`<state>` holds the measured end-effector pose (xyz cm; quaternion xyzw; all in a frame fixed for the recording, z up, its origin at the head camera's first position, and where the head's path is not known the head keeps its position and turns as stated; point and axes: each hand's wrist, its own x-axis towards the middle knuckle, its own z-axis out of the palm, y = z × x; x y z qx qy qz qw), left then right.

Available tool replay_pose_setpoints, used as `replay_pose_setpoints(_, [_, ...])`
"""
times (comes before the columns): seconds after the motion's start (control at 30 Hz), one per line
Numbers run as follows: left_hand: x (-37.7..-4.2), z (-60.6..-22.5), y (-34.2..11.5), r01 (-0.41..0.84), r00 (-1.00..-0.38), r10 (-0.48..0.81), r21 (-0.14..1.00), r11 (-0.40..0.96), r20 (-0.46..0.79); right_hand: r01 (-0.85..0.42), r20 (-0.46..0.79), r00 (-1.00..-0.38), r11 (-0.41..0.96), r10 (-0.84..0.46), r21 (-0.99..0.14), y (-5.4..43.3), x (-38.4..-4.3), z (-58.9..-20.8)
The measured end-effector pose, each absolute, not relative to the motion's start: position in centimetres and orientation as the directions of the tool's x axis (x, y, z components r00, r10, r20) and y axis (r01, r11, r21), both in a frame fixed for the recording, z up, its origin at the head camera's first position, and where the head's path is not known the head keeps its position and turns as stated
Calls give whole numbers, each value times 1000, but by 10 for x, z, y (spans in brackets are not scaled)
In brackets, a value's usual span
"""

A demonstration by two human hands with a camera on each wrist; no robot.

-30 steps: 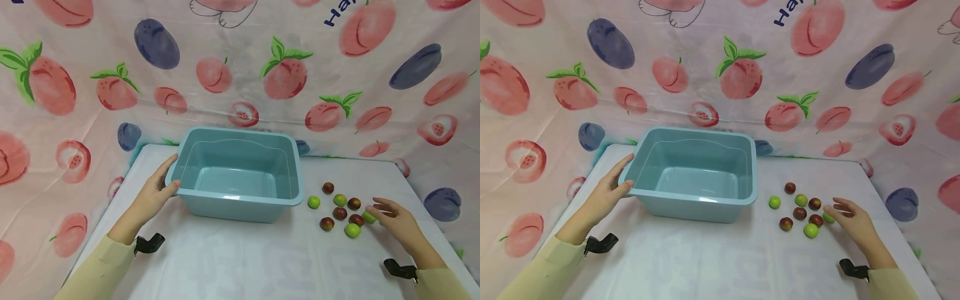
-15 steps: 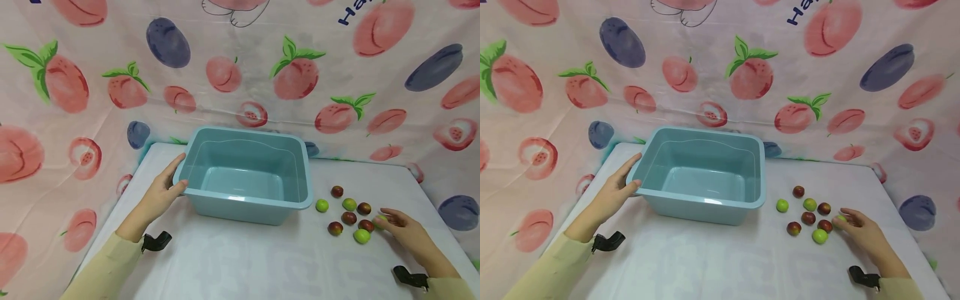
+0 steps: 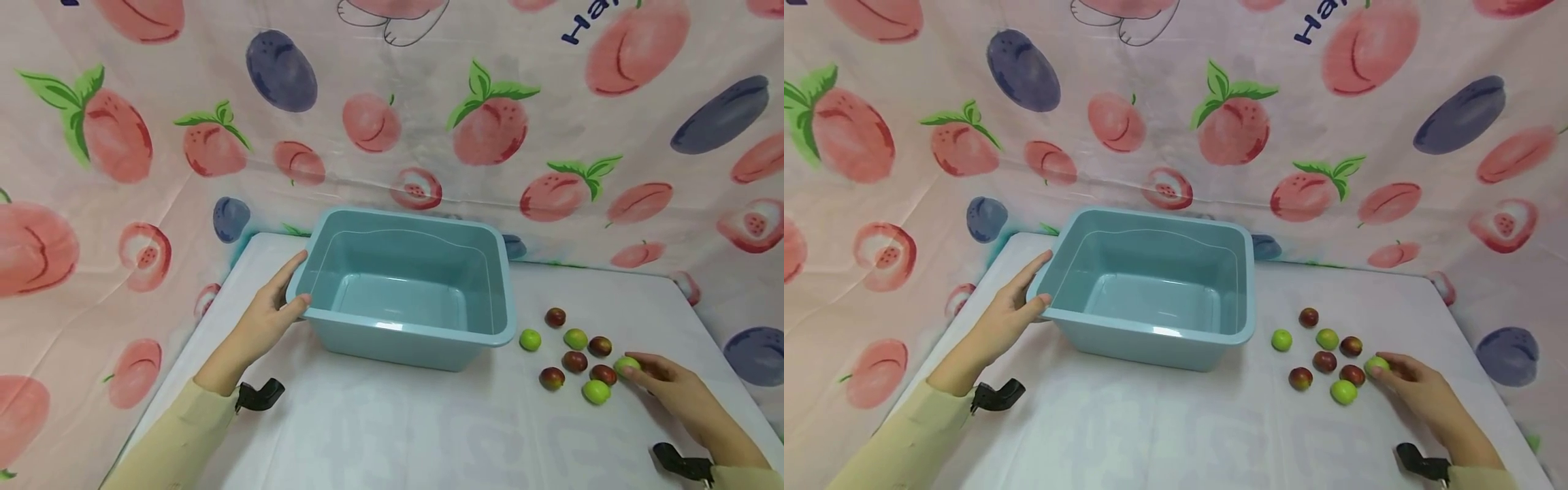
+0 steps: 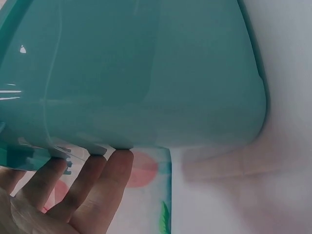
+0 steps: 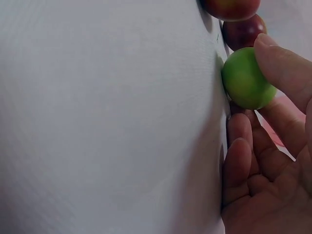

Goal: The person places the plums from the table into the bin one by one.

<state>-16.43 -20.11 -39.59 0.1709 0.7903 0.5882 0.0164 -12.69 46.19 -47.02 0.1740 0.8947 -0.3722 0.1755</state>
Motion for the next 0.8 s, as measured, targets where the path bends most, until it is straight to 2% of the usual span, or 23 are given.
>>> replay_pose_setpoints(0.23, [-164,-397,-201,237,-946,277,942,238,168,452,-446,-877,626,181,-635,460,-124,-469])
replay_pose_setpoints(0.43, [-165,-396,-200,237,-947,274,940,246,167,458,-451,-871,655,195,-601,459,-124,-456])
replay_pose_setpoints(0.8, [-166,-396,-199,212,-950,275,952,223,147,241,-216,-969,656,121,-715,430,-140,-404])
